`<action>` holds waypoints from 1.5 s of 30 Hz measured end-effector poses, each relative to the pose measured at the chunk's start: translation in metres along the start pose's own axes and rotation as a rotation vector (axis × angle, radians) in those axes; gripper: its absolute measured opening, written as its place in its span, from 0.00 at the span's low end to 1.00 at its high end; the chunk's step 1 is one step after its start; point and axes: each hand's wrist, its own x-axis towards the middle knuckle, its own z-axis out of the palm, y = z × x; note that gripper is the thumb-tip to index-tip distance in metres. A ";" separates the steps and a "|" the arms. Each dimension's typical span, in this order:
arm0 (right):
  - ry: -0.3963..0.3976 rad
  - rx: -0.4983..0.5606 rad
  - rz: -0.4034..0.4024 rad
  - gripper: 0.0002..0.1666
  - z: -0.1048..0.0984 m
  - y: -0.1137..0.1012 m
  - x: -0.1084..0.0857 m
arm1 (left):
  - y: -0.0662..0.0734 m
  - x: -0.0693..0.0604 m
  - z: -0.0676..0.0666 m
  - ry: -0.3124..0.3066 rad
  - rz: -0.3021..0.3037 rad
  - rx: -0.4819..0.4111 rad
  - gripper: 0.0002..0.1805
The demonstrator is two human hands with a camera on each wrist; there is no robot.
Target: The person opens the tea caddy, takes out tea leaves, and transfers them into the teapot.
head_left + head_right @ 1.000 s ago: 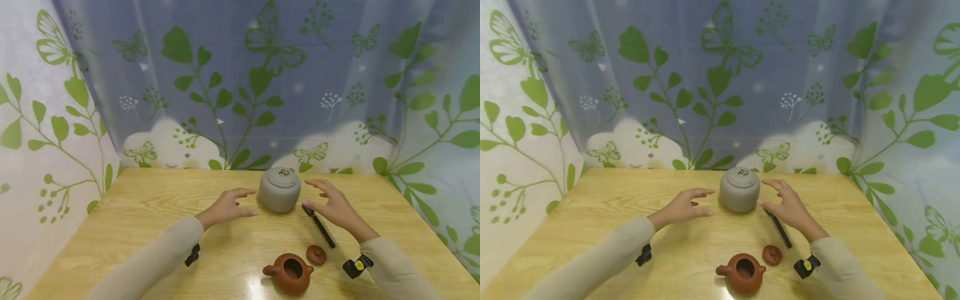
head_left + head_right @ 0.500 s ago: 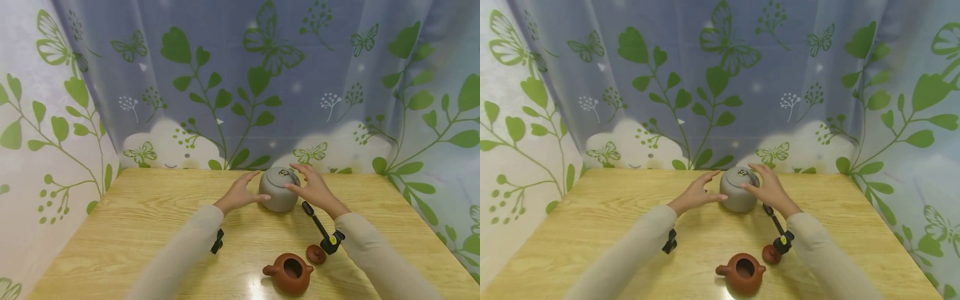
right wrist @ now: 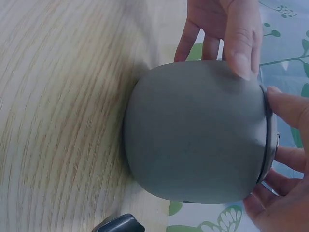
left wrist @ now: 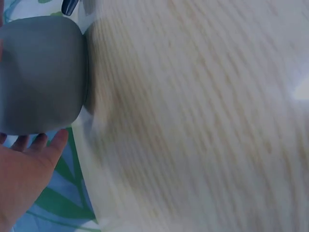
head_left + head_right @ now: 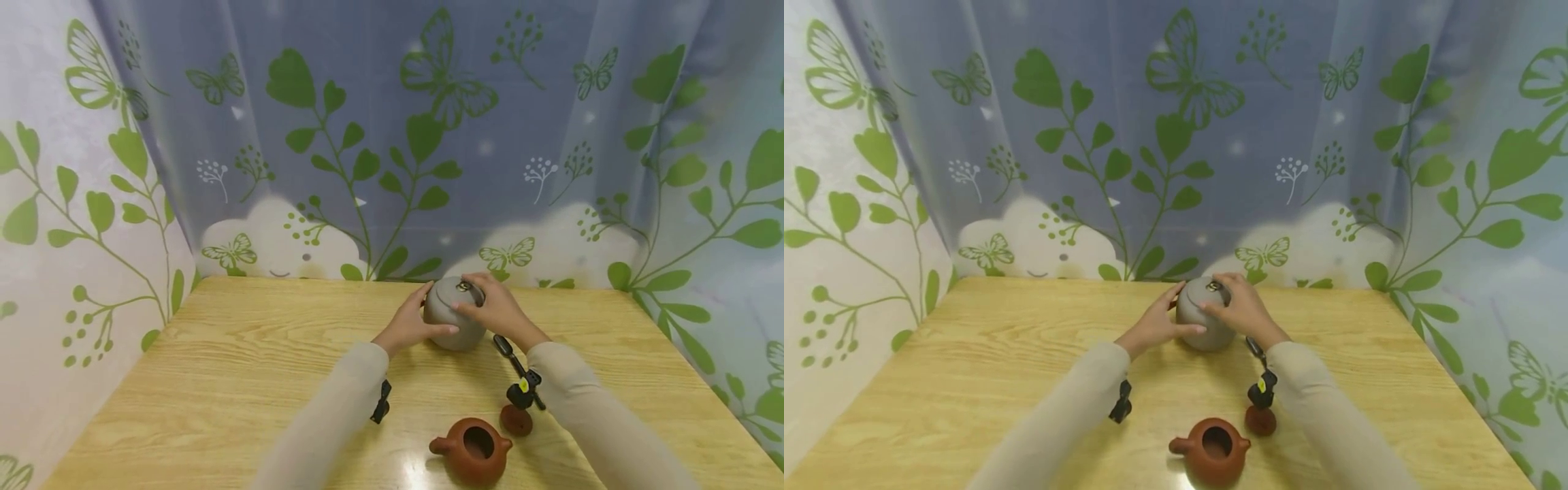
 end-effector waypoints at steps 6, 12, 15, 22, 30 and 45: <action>-0.025 0.012 0.016 0.41 0.002 -0.002 -0.001 | 0.000 0.000 0.004 0.022 0.018 -0.016 0.56; -0.057 0.031 0.037 0.45 0.004 0.001 0.000 | -0.001 0.003 0.006 0.032 0.017 -0.004 0.57; -0.061 0.031 0.036 0.47 0.004 0.002 0.000 | -0.001 0.004 0.008 0.031 0.017 -0.016 0.58; -0.060 0.043 0.045 0.47 0.005 0.001 0.001 | -0.002 0.004 0.009 0.026 0.007 -0.044 0.59; -0.053 0.070 0.057 0.47 0.004 -0.001 0.000 | -0.004 0.007 0.010 0.049 0.002 -0.038 0.60; -0.018 0.057 0.054 0.47 0.003 0.004 0.001 | -0.003 0.009 0.012 0.074 0.005 -0.009 0.60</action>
